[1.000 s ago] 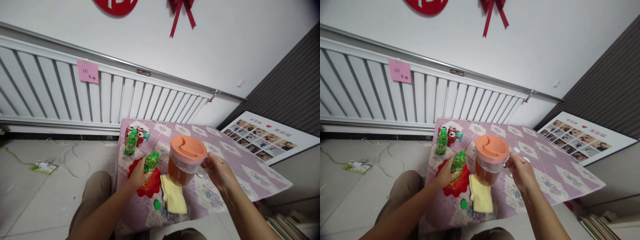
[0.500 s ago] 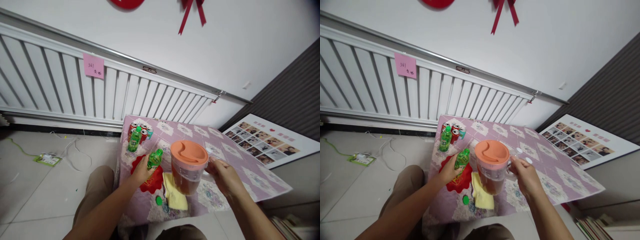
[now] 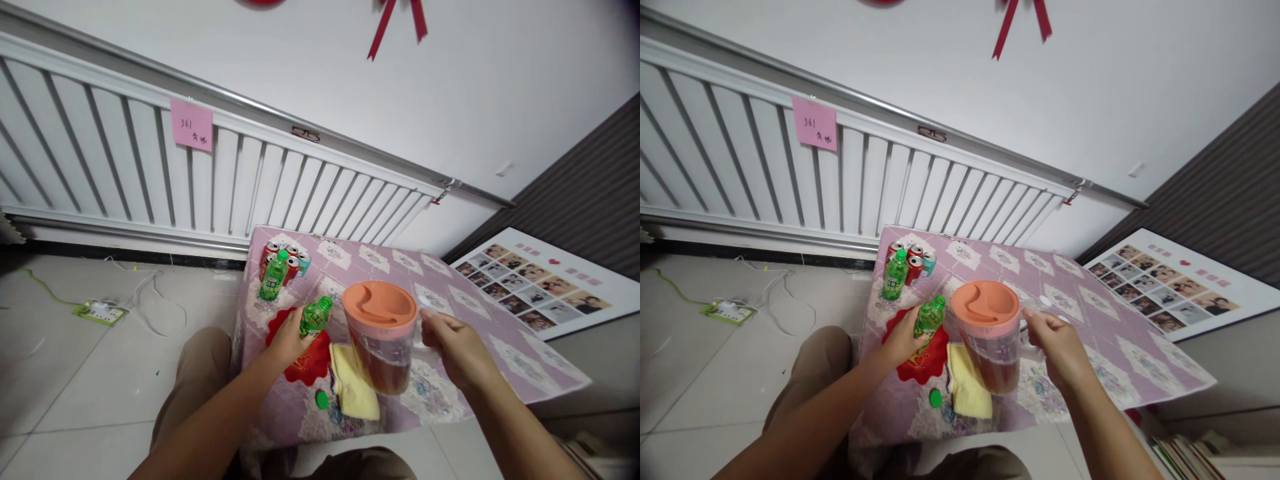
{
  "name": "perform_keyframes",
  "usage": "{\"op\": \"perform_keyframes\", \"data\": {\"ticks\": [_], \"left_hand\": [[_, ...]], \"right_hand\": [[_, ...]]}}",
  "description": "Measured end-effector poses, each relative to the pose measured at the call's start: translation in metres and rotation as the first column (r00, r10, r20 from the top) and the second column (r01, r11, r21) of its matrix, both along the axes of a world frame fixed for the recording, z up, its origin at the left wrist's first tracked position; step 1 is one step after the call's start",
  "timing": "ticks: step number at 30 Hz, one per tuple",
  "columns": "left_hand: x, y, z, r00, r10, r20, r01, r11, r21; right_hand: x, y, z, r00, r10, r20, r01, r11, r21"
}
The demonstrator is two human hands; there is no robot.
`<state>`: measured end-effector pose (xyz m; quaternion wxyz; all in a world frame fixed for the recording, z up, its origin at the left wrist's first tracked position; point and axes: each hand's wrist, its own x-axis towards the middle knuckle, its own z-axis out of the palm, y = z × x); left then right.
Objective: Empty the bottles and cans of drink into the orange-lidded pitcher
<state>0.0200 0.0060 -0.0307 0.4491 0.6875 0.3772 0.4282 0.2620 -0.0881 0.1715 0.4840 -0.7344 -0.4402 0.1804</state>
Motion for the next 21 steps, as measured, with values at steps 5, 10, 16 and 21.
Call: {"op": "perform_keyframes", "data": {"ticks": [5, 10, 16, 21], "left_hand": [[0.000, 0.001, -0.002, 1.000, 0.006, -0.025, -0.005, 1.000, 0.014], [0.000, 0.002, -0.005, 0.999, 0.009, -0.039, -0.008, 1.000, 0.026], [0.001, 0.003, -0.006, 1.000, 0.012, -0.026, -0.011, 1.000, 0.029], [0.001, 0.003, -0.007, 1.000, 0.003, -0.005, -0.003, 1.000, 0.023]], "right_hand": [[-0.006, 0.002, 0.009, 0.997, 0.018, 0.079, -0.016, 0.999, -0.030], [-0.012, 0.004, 0.017, 0.985, 0.033, 0.167, -0.021, 0.997, -0.071], [-0.020, 0.006, 0.024, 0.977, 0.013, 0.212, 0.008, 0.995, -0.098], [-0.024, 0.008, 0.027, 0.971, 0.027, 0.236, 0.000, 0.994, -0.114]]}}
